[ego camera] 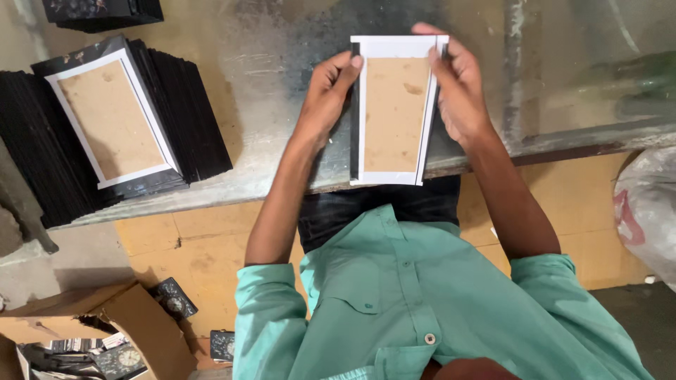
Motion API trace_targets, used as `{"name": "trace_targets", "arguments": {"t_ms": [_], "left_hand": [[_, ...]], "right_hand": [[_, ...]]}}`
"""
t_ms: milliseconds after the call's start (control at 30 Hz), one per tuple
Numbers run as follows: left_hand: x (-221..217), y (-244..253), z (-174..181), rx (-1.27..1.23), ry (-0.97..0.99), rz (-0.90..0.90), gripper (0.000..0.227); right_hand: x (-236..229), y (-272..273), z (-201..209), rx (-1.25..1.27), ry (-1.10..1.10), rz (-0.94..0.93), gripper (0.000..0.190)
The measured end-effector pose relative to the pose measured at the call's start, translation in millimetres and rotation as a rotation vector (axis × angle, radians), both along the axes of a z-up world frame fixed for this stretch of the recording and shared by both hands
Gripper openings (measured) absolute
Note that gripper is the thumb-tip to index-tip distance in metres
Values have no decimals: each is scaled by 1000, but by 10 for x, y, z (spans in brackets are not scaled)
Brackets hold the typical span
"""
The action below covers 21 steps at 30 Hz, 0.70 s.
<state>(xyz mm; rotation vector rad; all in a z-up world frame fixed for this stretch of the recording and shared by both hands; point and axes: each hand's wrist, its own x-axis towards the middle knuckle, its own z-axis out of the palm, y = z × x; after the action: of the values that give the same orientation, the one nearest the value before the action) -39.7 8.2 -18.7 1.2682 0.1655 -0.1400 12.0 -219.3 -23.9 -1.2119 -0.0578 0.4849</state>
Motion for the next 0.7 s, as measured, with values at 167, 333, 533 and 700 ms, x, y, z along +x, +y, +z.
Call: {"name": "trace_targets", "arguments": {"t_ms": [167, 333, 533, 700], "left_hand": [[27, -139, -23, -65, 76, 185, 40], [68, -77, -56, -174, 156, 236, 36], [112, -36, -32, -264, 186, 224, 21], [107, -32, -15, -237, 164, 213, 17]], "right_hand": [[90, -4, -107, 42, 138, -21, 31], [171, -65, -122, -50, 110, 100, 23], [195, -35, -174, -12, 206, 10, 28], [209, -38, -173, -125, 141, 54, 27]]}}
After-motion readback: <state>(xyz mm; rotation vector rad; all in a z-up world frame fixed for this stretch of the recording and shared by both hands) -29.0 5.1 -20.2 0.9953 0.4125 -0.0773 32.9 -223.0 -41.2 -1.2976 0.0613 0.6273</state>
